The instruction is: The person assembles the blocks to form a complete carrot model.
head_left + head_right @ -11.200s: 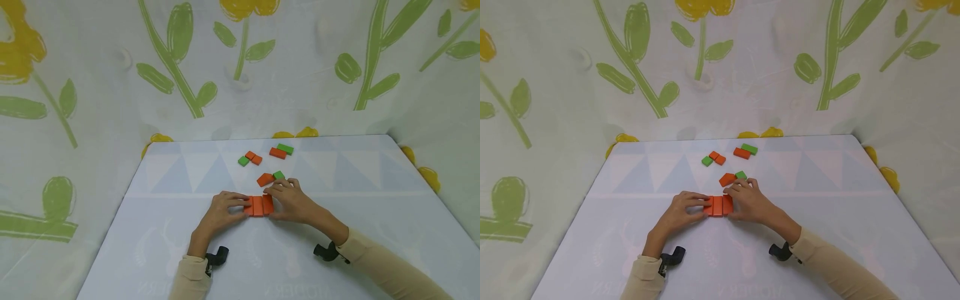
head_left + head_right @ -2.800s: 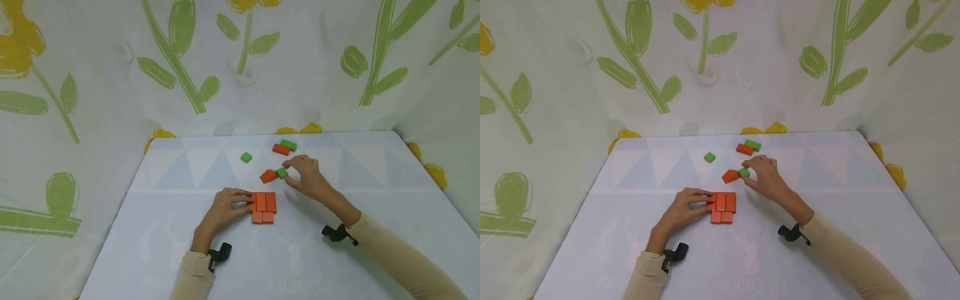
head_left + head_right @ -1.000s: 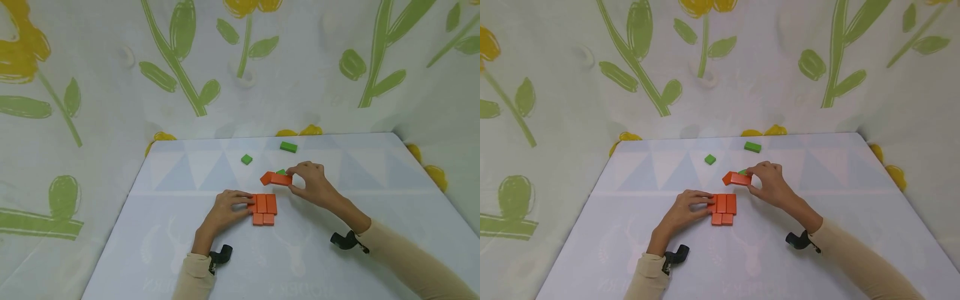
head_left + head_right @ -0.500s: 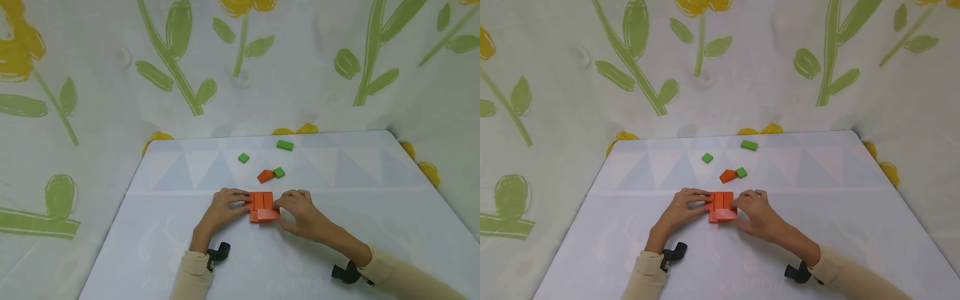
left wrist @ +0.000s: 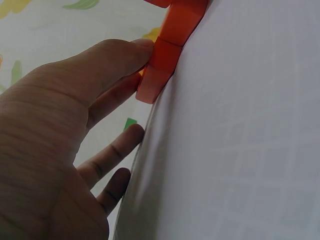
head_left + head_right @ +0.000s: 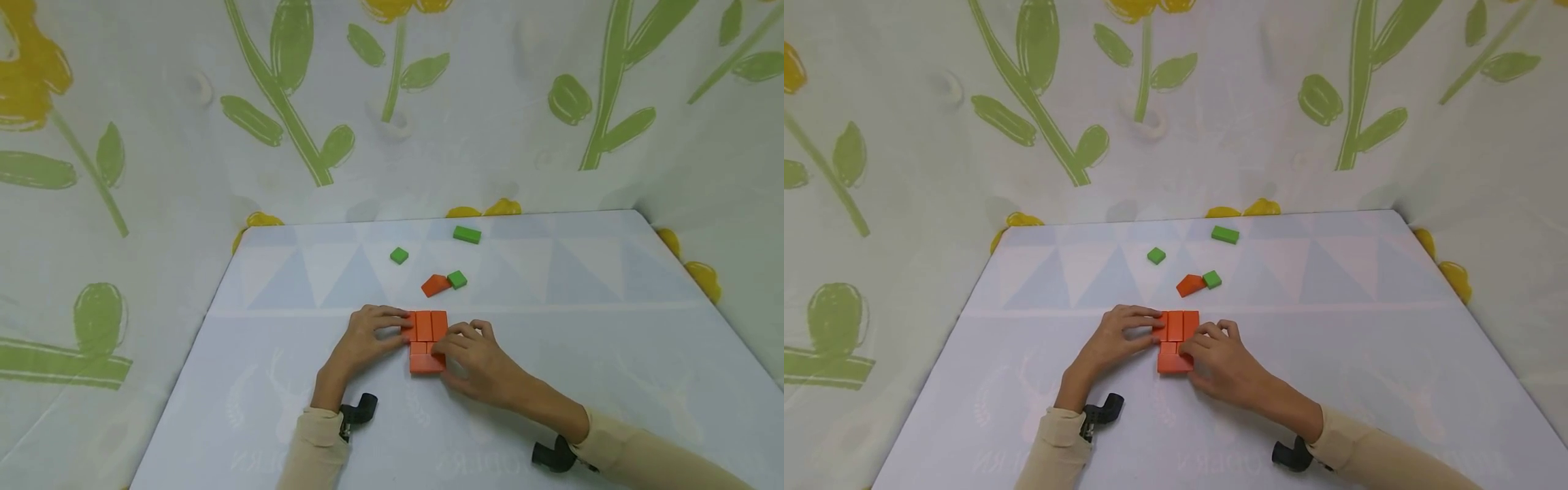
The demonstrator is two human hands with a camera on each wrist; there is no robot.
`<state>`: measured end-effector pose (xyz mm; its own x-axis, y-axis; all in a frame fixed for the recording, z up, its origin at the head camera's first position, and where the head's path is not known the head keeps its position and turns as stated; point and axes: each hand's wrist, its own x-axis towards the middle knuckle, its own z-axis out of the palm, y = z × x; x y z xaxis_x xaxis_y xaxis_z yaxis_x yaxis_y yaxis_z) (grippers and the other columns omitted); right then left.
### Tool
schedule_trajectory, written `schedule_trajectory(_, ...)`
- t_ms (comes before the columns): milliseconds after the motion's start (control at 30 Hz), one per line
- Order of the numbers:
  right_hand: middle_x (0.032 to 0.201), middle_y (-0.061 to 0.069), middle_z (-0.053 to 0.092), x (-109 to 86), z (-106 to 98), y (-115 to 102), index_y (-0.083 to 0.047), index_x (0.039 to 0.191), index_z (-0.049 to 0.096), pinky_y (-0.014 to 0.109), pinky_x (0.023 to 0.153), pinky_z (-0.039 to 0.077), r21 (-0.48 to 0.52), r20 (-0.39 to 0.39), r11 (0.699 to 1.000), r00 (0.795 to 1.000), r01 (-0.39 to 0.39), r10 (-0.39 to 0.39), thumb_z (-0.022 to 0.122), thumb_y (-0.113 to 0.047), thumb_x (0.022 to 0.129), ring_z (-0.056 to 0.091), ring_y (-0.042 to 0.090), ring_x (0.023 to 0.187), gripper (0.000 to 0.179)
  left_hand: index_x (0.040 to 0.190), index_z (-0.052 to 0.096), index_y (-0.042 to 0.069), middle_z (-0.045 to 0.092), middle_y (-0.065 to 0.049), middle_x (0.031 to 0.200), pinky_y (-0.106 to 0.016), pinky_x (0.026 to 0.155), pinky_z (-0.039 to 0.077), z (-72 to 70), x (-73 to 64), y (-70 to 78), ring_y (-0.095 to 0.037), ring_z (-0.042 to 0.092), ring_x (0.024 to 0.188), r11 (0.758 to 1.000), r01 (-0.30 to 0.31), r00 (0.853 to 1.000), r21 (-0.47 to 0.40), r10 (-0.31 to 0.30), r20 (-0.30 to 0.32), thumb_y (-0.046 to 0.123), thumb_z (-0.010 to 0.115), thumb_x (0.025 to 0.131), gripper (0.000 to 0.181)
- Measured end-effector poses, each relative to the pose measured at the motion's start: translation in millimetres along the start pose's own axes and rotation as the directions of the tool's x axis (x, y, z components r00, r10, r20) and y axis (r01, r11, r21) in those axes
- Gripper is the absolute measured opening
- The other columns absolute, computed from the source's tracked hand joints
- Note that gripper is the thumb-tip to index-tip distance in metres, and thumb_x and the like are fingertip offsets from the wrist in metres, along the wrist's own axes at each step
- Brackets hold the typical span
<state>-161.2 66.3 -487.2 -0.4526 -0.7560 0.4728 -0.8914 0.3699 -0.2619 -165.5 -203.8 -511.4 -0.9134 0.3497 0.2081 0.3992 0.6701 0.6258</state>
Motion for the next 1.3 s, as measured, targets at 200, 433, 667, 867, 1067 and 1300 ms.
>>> schedule_trajectory(200, 0.103, -0.009, 0.069, -2.4, 0.8, -1.0, -0.015, 0.106, 0.068, 0.050, 0.090, 0.033, 0.008, 0.022, 1.000, 1.000, 0.001, -0.001, 0.087, -0.013, 0.072, 0.054, 0.016, 0.106, 0.038, 0.116, 0.076, 0.025, 0.064, 0.010, 0.129, -0.052, 0.103, 0.034, 0.2, 1.1, -0.6, -0.017, 0.052, 0.120, 1.000, -0.006, 1.000, -0.003, 0.006, -0.006, 0.030, 0.075, 0.091, 0.026)
schedule_trajectory(433, 0.105, -0.006, 0.068, -4.4, 3.2, -0.2, -0.014, 0.107, 0.068, 0.050, 0.089, 0.034, -0.005, 0.030, 1.000, 1.000, -0.008, 0.008, 0.089, -0.014, 0.070, 0.054, 0.018, 0.108, 0.043, 0.116, 0.077, 0.024, 0.065, 0.009, 0.128, -0.053, 0.102, 0.035, -0.1, 1.5, -0.9, -0.017, 0.053, 0.118, 1.000, -0.014, 1.000, -0.004, 0.014, -0.016, 0.030, 0.076, 0.091, 0.026)
schedule_trajectory(667, 0.108, -0.004, 0.066, -3.5, 2.3, 0.3, -0.013, 0.110, 0.069, 0.050, 0.090, 0.035, -0.017, 0.066, 0.999, 0.997, -0.041, 0.042, 0.089, -0.016, 0.072, 0.054, 0.022, 0.112, 0.043, 0.116, 0.077, 0.025, 0.065, 0.008, 0.129, -0.052, 0.104, 0.033, -0.2, 1.5, -0.1, -0.018, 0.052, 0.120, 1.000, 0.009, 1.000, -0.010, -0.009, -0.009, 0.030, 0.075, 0.091, 0.025)
schedule_trajectory(867, 0.104, -0.005, 0.067, 0.9, -3.3, 13.8, -0.014, 0.107, 0.071, 0.048, 0.089, 0.037, -0.039, 0.042, 0.991, 0.991, -0.129, 0.130, 0.086, -0.021, 0.077, 0.054, 0.020, 0.110, 0.035, 0.115, 0.077, 0.024, 0.066, 0.008, 0.128, -0.052, 0.103, 0.034, 0.8, 2.8, -0.6, -0.018, 0.053, 0.120, 1.000, -0.013, 1.000, -0.003, 0.013, -0.013, 0.030, 0.076, 0.091, 0.025)
schedule_trajectory(1067, 0.110, 0.002, 0.069, 25.8, -14.3, 46.9, -0.008, 0.116, 0.069, 0.050, 0.092, 0.034, -0.037, 0.034, 0.961, 0.961, -0.273, 0.274, 0.081, -0.016, 0.084, 0.052, 0.025, 0.114, 0.036, 0.116, 0.077, 0.025, 0.065, 0.009, 0.129, -0.052, 0.103, 0.034, -2.0, 2.7, -1.0, -0.017, 0.052, 0.120, 1.000, -0.004, 1.000, 0.008, 0.004, -0.007, 0.031, 0.075, 0.091, 0.025)
schedule_trajectory(1300, 0.123, 0.007, 0.067, 60.7, -16.2, 86.7, -0.007, 0.134, 0.060, 0.060, 0.100, 0.026, -0.019, 0.145, 0.930, 0.919, -0.367, 0.366, 0.078, -0.013, 0.087, 0.043, 0.033, 0.127, 0.050, 0.117, 0.076, 0.028, 0.063, 0.013, 0.130, -0.050, 0.103, 0.033, 2.0, 0.3, -1.6, -0.014, 0.050, 0.121, 1.000, 0.012, 1.000, -0.005, -0.012, 0.004, 0.033, 0.074, 0.092, 0.026)
